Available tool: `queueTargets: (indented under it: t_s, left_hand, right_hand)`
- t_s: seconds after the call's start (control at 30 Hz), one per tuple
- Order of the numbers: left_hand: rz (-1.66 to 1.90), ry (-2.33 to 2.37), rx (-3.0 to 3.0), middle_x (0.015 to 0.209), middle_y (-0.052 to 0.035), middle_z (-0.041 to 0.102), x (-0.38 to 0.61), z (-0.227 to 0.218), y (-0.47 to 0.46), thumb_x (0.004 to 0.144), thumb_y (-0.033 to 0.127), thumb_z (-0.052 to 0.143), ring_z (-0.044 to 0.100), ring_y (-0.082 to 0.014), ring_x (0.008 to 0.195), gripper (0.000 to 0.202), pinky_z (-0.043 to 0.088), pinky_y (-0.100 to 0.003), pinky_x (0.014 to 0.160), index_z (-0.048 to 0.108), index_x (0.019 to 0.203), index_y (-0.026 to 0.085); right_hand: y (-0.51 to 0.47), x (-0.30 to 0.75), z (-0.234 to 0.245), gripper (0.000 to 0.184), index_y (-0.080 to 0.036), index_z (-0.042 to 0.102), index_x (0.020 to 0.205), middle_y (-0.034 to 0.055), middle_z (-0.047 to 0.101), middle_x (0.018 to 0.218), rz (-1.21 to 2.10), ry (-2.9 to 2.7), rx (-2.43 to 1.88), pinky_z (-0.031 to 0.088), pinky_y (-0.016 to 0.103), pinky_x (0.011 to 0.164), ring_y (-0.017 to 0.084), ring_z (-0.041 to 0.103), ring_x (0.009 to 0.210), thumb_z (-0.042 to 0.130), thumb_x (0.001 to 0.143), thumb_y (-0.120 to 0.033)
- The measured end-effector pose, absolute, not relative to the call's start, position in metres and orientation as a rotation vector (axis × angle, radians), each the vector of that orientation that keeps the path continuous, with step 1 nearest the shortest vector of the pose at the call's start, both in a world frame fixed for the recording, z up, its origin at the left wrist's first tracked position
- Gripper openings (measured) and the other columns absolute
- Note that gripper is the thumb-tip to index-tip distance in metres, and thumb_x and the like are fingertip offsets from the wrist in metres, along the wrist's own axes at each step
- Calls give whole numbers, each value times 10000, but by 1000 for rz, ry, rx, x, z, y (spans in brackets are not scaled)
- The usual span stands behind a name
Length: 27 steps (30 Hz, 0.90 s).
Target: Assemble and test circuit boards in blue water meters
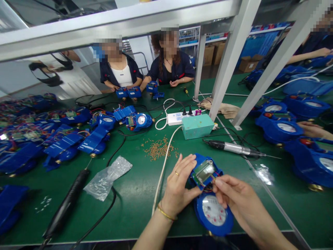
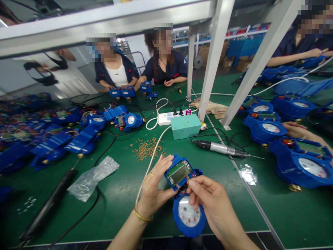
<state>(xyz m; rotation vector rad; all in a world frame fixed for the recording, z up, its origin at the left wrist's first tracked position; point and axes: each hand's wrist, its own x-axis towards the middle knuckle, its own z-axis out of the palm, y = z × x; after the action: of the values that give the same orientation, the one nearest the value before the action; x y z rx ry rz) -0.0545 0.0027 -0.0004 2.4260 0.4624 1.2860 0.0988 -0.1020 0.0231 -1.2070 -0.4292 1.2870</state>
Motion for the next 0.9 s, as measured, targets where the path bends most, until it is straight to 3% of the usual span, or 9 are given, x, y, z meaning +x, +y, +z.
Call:
queueTargets:
  t_s: [0.47, 0.9]
  left_hand:
    - [1267, 455, 2461, 1322, -190, 633, -57, 1, 3, 822, 238, 748, 588, -281, 1276, 602, 422, -592, 1131, 479, 1354, 157]
    - [1290, 536, 2251, 1321, -159, 639, -57, -9, -3, 763, 243, 794, 616, -292, 1239, 649, 408, -596, 1134, 508, 1342, 174]
  right_hand:
    - [-102, 97, 23, 452, -140, 703, 614, 16, 577, 522, 1275, -364, -1219, 363, 167, 438, 54, 442, 419, 909, 567, -539]
    - [-108, 97, 10, 397, -158, 698, 692, 32, 614, 539, 1124, -579, -1318, 453, 214, 475, 112, 540, 460, 838, 695, -530]
